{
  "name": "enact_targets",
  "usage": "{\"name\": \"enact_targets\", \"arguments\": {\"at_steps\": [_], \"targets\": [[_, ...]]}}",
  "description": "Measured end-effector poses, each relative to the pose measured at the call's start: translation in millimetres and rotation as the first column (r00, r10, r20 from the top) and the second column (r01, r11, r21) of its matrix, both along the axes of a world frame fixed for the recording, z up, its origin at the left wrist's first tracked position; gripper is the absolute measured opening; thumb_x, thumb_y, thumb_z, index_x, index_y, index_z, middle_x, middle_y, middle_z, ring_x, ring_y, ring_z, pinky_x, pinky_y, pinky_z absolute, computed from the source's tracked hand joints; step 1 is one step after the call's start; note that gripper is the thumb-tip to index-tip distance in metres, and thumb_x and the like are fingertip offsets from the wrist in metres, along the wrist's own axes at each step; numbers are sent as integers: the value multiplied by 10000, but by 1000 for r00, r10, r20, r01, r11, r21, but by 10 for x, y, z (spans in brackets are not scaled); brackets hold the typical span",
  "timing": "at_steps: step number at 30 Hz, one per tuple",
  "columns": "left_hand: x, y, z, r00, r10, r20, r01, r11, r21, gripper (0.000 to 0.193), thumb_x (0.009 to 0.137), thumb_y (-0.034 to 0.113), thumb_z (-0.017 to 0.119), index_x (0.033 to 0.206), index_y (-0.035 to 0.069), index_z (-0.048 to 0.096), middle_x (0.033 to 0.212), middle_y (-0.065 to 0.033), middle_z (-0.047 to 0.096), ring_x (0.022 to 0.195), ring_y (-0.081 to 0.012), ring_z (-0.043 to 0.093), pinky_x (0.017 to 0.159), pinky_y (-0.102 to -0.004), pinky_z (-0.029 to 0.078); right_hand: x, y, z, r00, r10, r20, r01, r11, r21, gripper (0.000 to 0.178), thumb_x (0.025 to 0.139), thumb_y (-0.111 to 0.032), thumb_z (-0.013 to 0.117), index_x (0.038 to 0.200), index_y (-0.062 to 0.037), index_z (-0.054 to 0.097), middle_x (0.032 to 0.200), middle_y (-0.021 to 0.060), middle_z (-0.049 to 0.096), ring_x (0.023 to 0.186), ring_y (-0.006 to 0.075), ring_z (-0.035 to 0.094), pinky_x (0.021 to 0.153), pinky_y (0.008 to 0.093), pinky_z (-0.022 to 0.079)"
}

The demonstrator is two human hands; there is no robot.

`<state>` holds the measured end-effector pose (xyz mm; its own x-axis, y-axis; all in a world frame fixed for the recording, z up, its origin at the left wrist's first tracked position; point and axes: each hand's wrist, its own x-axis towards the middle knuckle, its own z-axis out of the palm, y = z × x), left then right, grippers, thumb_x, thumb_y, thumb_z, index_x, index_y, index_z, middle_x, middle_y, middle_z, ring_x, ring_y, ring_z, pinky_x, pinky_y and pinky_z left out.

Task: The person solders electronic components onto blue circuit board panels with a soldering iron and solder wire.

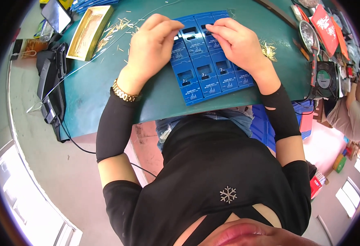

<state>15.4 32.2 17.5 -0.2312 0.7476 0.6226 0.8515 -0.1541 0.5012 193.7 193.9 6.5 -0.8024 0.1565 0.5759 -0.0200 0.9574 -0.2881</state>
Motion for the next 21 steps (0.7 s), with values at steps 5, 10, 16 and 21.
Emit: {"name": "enact_targets", "arguments": {"at_steps": [5, 10, 16, 21], "targets": [[-88, -15, -19, 999, 22, 39, -19, 997, -81, 125, 868, 18, 667, 975, 56, 717, 871, -54, 658, 714, -152, 618, 656, -255, 504, 12, -2, 40, 1000, 3, 9, -3, 997, 80, 242, 791, -18, 673, 1017, -93, 718, 933, 39, 649, 796, 233, 662, 675, 320, 545], [-71, -10, -12, 996, -28, 82, 36, 995, -97, 121, 867, 19, 666, 973, 53, 714, 871, -59, 660, 725, -166, 627, 665, -263, 508, 16, 8, 23, 999, -26, -25, 28, 996, 79, 245, 784, -20, 669, 1006, -107, 722, 909, 34, 647, 796, 228, 658, 664, 320, 542], [-94, 15, -28, 997, -71, -6, 71, 997, -6, 149, 848, 11, 661, 964, 85, 719, 830, -64, 624, 702, -211, 629, 630, -299, 511, 13, -8, 8, 1000, 18, 8, -19, 994, 110, 262, 764, -27, 673, 1010, -102, 724, 915, 28, 652, 795, 229, 660, 663, 319, 544], [-78, -2, 7, 998, -63, 10, 63, 998, -25, 143, 842, 17, 669, 958, 84, 719, 834, -62, 631, 695, -213, 629, 622, -296, 512, 11, -23, 1, 997, -56, -47, 60, 994, 87, 258, 764, -20, 661, 1000, -101, 724, 922, 27, 652, 807, 230, 656, 680, 326, 549]]}}
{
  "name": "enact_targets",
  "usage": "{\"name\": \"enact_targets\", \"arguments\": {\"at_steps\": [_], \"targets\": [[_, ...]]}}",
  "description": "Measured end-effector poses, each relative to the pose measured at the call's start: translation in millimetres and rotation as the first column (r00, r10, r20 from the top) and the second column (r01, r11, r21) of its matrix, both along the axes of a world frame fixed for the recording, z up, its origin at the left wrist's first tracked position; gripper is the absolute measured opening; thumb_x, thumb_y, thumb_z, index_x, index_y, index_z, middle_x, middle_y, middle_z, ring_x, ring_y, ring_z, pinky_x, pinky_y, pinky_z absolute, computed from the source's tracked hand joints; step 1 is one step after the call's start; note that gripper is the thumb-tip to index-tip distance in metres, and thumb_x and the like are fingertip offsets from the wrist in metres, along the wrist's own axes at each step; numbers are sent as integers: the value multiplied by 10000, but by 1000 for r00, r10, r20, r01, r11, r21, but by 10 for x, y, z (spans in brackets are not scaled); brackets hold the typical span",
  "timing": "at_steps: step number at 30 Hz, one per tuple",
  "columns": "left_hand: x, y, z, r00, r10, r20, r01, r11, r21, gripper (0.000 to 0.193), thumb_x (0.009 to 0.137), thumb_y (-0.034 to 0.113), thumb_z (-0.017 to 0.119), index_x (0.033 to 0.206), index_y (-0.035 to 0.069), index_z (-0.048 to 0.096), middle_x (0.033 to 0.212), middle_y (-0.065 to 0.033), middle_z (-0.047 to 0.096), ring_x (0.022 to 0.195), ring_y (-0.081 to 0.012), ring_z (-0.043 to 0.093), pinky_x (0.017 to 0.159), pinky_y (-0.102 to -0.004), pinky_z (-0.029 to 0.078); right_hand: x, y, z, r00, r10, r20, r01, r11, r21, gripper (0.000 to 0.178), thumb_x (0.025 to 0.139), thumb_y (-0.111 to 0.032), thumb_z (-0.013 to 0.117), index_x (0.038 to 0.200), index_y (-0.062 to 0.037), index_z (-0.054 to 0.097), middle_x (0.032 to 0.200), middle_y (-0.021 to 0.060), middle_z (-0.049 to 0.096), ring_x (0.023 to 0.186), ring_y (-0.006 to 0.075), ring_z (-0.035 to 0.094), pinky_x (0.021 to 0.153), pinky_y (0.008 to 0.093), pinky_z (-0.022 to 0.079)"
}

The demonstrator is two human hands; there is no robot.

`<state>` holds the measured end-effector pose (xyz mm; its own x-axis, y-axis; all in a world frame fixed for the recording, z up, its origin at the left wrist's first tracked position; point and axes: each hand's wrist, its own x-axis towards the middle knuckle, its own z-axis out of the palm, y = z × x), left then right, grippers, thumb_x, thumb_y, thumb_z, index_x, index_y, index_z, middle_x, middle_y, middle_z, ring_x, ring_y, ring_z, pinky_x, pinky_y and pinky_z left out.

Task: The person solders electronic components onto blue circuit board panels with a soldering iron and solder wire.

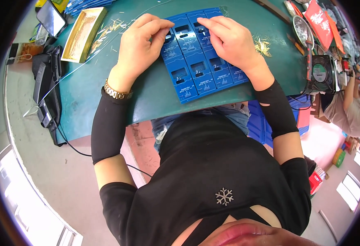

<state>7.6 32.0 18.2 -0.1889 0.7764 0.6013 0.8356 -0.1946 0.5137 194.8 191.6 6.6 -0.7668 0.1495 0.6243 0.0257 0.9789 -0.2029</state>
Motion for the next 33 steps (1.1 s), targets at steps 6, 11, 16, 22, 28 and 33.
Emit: {"name": "enact_targets", "arguments": {"at_steps": [6, 11, 16, 22, 28, 33], "targets": [[34, -21, 19, 999, 14, 36, -11, 996, -87, 135, 831, 22, 687, 951, 76, 716, 853, -60, 649, 705, -207, 639, 619, -282, 518, 24, 23, 0, 998, 24, 66, -26, 999, 32, 261, 754, -14, 669, 996, -98, 718, 919, 28, 644, 827, 233, 659, 698, 338, 550], [12, -3, 29, 1000, -3, 14, 4, 999, -36, 131, 830, 24, 692, 951, 71, 714, 854, -57, 653, 707, -202, 643, 613, -279, 518, -34, 68, 32, 1000, -23, 14, 25, 986, -166, 219, 789, -41, 685, 993, -112, 722, 907, 29, 634, 841, 233, 658, 705, 334, 549], [2, 6, 24, 1000, 7, 31, -6, 999, -52, 116, 829, 23, 701, 939, 60, 712, 849, -59, 657, 698, -191, 643, 600, -275, 514, -173, 379, 125, 971, 145, 193, -74, 940, -332, 197, 847, -84, 702, 1042, -81, 725, 966, 61, 618, 797, 197, 617, 700, 293, 510], [-13, 6, 18, 999, 15, 39, -13, 999, -47, 121, 819, 15, 711, 932, 58, 713, 842, -59, 657, 662, -164, 628, 594, -262, 512, -259, 350, 78, 967, 150, 205, -122, 983, -140, 115, 840, -110, 699, 944, -73, 730, 901, 41, 648, 785, 227, 660, 700, 319, 538], [-23, -8, 35, 1000, 23, 20, -22, 1000, -22, 123, 816, 14, 714, 928, 64, 715, 836, -54, 659, 685, -169, 634, 591, -262, 510, -232, 267, -22, 987, 45, 157, -62, 992, 108, 99, 833, -58, 663, 928, -77, 682, 884, 57, 665, 744, 269, 661, 642, 336, 550], [-9, -24, 69, 1000, 21, 19, -21, 999, -25, 127, 817, 13, 711, 932, 67, 713, 842, -53, 663, 705, -175, 645, 590, -264, 509, -169, 273, 62, 992, 126, 2, -119, 941, -316, 90, 856, -28, 633, 941, -55, 646, 830, 71, 686, 684, 233, 664, 613, 315, 532]]}}
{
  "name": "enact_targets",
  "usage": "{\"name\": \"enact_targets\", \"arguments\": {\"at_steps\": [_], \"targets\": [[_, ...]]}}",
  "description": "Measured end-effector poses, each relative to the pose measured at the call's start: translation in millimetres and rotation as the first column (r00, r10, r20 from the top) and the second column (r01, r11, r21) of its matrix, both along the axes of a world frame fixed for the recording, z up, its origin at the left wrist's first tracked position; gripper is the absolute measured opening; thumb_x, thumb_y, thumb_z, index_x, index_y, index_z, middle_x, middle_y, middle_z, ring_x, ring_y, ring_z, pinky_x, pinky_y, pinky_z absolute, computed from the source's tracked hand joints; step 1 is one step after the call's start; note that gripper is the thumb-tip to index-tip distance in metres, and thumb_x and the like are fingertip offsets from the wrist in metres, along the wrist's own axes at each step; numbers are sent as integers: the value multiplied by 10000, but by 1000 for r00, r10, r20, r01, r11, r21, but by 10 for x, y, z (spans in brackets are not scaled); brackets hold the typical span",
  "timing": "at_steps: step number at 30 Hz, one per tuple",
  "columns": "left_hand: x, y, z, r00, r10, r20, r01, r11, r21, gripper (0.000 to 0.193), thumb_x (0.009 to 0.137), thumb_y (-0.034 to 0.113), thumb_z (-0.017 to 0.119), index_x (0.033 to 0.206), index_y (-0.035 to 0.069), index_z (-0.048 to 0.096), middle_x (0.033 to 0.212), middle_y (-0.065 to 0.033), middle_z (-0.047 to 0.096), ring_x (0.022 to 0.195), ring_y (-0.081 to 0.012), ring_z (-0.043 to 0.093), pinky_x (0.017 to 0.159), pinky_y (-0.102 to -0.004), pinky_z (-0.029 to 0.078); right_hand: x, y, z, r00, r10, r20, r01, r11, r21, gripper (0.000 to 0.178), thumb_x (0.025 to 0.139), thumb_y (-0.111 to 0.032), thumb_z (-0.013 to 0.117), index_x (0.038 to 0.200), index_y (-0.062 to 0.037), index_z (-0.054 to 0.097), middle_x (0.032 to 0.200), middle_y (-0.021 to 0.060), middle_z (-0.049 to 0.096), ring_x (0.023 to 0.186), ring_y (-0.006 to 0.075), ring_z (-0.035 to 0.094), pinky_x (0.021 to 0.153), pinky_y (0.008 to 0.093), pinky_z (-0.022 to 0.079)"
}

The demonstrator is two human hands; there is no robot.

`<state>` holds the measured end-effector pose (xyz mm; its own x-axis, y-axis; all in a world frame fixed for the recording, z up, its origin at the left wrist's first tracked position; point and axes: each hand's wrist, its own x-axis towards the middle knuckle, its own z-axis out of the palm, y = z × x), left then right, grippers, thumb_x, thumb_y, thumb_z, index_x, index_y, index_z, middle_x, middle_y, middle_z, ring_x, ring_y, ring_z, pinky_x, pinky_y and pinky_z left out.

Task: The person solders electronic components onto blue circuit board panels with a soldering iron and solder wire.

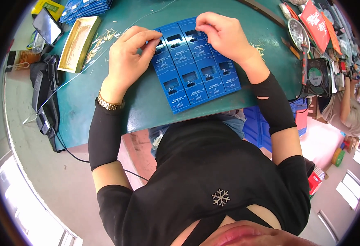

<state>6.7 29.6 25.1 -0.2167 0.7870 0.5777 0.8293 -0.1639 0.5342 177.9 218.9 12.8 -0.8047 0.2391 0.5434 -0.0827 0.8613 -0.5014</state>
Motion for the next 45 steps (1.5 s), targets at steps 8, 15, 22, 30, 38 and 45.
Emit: {"name": "enact_targets", "arguments": {"at_steps": [8, 15, 22, 30, 38, 45], "targets": [[-56, -2, -36, 1000, 12, -19, -12, 1000, -12, 126, 822, 22, 709, 936, 76, 712, 862, -45, 670, 722, -180, 656, 585, -263, 507, 24, -137, 39, 988, -51, 147, 96, 943, -319, 74, 869, -69, 650, 921, -37, 692, 818, 95, 686, 708, 196, 655, 642, 297, 508], [-71, -3, -30, 999, 16, -29, -17, 1000, -24, 118, 827, 32, 706, 933, 84, 719, 858, -43, 671, 722, -183, 657, 599, -259, 513, -6, -79, -11, 989, 0, 145, 18, 993, -120, 71, 894, -63, 650, 934, -5, 652, 849, 60, 627, 692, 139, 586, 633, 261, 471], [-65, -11, -28, 999, 16, -51, -18, 998, -54, 141, 837, -7, 698, 972, 31, 711, 875, -56, 675, 716, -130, 621, 663, -238, 499, -32, -166, 166, 989, -32, 142, 57, 982, -179, 74, 866, -55, 599, 903, 2, 628, 836, 173, 654, 786, 343, 647, 703, 372, 509], [-102, -11, -55, 998, 28, -51, -29, 1000, -10, 109, 842, 51, 702, 944, 83, 722, 854, -45, 669, 717, -180, 657, 601, -261, 510, -7, -156, 201, 970, -16, 245, 117, 906, -406, 66, 872, -39, 584, 906, 1, 624, 833, 165, 649, 781, 334, 647, 702, 360, 509], [-115, -24, -27, 999, 15, -52, -15, 1000, -5, 112, 834, 44, 713, 941, 79, 723, 849, -43, 669, 706, -167, 648, 595, -255, 507, -16, -156, 156, 991, 3, 133, 20, 984, -176, 61, 860, -39, 598, 888, -3, 638, 860, 156, 618, 811, 337, 626, 720, 362, 502], [-119, -28, 15, 996, 26, -83, -27, 1000, -1, 119, 831, 30, 711, 939, 77, 721, 848, -42, 672, 709, -168, 648, 592, -255, 506, -12, -146, 160, 989, 31, 148, -9, 989, -146, 54, 857, -34, 594, 891, -8, 628, 859, 158, 599, 810, 354, 613, 715, 375, 496]]}}
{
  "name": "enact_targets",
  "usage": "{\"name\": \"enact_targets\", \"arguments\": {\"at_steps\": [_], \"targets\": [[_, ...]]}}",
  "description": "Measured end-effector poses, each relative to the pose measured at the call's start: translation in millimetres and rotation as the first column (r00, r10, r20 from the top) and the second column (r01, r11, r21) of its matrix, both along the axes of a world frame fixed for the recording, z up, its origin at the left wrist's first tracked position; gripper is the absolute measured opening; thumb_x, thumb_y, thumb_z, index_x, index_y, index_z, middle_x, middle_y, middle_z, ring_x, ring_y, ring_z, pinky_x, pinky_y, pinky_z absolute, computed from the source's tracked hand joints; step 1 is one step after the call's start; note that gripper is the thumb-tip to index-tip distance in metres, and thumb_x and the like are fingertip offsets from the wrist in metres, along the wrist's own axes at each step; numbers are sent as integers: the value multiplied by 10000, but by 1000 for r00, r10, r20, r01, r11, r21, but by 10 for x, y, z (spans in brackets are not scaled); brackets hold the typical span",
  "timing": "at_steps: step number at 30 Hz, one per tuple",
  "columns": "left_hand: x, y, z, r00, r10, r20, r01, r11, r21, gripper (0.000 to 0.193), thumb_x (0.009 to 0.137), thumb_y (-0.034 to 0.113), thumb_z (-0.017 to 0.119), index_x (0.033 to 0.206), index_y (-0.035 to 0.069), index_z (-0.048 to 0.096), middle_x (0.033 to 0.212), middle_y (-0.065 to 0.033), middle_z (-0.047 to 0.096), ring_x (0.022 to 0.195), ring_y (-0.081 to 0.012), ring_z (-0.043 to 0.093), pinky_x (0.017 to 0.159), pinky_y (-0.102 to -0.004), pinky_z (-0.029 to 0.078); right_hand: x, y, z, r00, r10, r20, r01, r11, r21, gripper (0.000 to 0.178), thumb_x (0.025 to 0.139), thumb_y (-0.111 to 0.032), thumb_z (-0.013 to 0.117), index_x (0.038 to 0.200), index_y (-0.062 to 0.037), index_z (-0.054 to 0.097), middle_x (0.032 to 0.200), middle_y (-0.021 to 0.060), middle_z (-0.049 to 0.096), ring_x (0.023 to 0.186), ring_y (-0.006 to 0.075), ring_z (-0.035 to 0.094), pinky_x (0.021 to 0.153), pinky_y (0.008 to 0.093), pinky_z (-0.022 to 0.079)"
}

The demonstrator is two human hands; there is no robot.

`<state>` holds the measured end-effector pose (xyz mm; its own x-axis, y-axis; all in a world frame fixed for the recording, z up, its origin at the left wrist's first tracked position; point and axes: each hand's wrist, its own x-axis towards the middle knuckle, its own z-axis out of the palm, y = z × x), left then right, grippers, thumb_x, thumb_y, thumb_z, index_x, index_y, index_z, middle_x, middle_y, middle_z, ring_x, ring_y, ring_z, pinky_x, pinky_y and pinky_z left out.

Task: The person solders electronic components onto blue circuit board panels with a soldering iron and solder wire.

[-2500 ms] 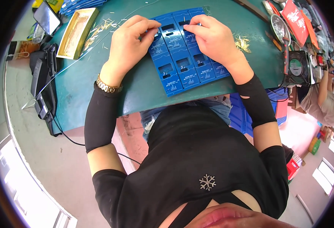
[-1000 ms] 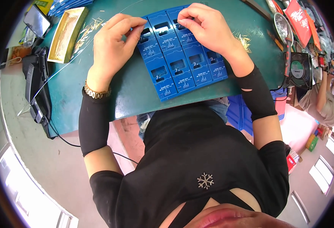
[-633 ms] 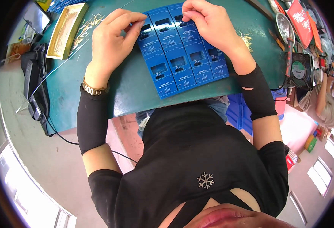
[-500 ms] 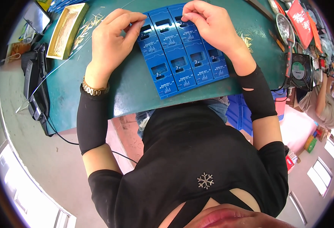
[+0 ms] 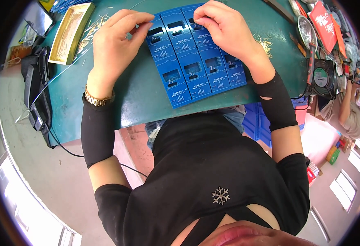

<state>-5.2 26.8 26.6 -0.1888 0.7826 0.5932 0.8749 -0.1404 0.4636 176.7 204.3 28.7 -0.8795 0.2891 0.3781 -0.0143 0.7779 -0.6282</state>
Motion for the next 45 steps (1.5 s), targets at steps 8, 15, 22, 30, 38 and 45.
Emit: {"name": "enact_targets", "arguments": {"at_steps": [8, 15, 22, 30, 38, 45], "targets": [[-135, -38, -4, 996, 83, 14, -83, 995, 46, 137, 823, 30, 723, 954, 71, 723, 867, -43, 682, 699, -168, 646, 646, -256, 512, 6, 4, -11, 1000, -11, 24, 10, 999, 50, 56, 861, -21, 581, 907, -7, 609, 873, 164, 594, 823, 357, 610, 718, 382, 497], [11, -161, 43, 971, 183, 154, -180, 983, -37, 138, 835, 4, 701, 961, 57, 722, 857, -33, 687, 697, -113, 633, 664, -230, 508, 14, 33, -132, 1000, -3, 12, 2, 996, 84, 43, 889, -21, 599, 930, -13, 609, 873, 109, 609, 805, 278, 621, 728, 328, 503], [36, -207, -37, 959, 156, 236, -137, 986, -92, 123, 867, 6, 680, 982, 34, 712, 868, -32, 662, 710, -96, 608, 663, -218, 489, 7, 35, -130, 1000, 8, 4, -8, 995, 102, 43, 886, -18, 600, 927, -16, 609, 875, 109, 612, 810, 283, 621, 732, 331, 505], [80, -283, -6, 935, 205, 291, -190, 979, -79, 129, 840, -2, 701, 956, 52, 720, 843, -39, 672, 688, -109, 617, 645, -222, 495, 11, 27, -126, 1000, 1, -7, -1, 994, 110, 45, 883, -17, 603, 927, -13, 607, 877, 110, 614, 806, 280, 623, 724, 332, 506], [138, -242, -35, 941, 176, 288, -151, 983, -109, 131, 858, -13, 674, 962, 54, 717, 843, -38, 668, 680, -109, 612, 638, -223, 492, 21, -35, 36, 1000, 12, 15, -14, 994, 106, 67, 847, -10, 591, 912, -9, 602, 893, 157, 583, 822, 359, 608, 704, 392, 503], [200, -195, -216, 859, 141, 491, -79, 986, -145, 334, 841, -13, 690, 1161, 73, 648, 840, -1, 653, 698, -60, 602, 653, -201, 508, 23, -32, 12, 998, 47, -32, -41, 986, 164, 58, 840, -15, 597, 898, -24, 601, 882, 144, 562, 796, 351, 604, 681, 391, 504]]}}
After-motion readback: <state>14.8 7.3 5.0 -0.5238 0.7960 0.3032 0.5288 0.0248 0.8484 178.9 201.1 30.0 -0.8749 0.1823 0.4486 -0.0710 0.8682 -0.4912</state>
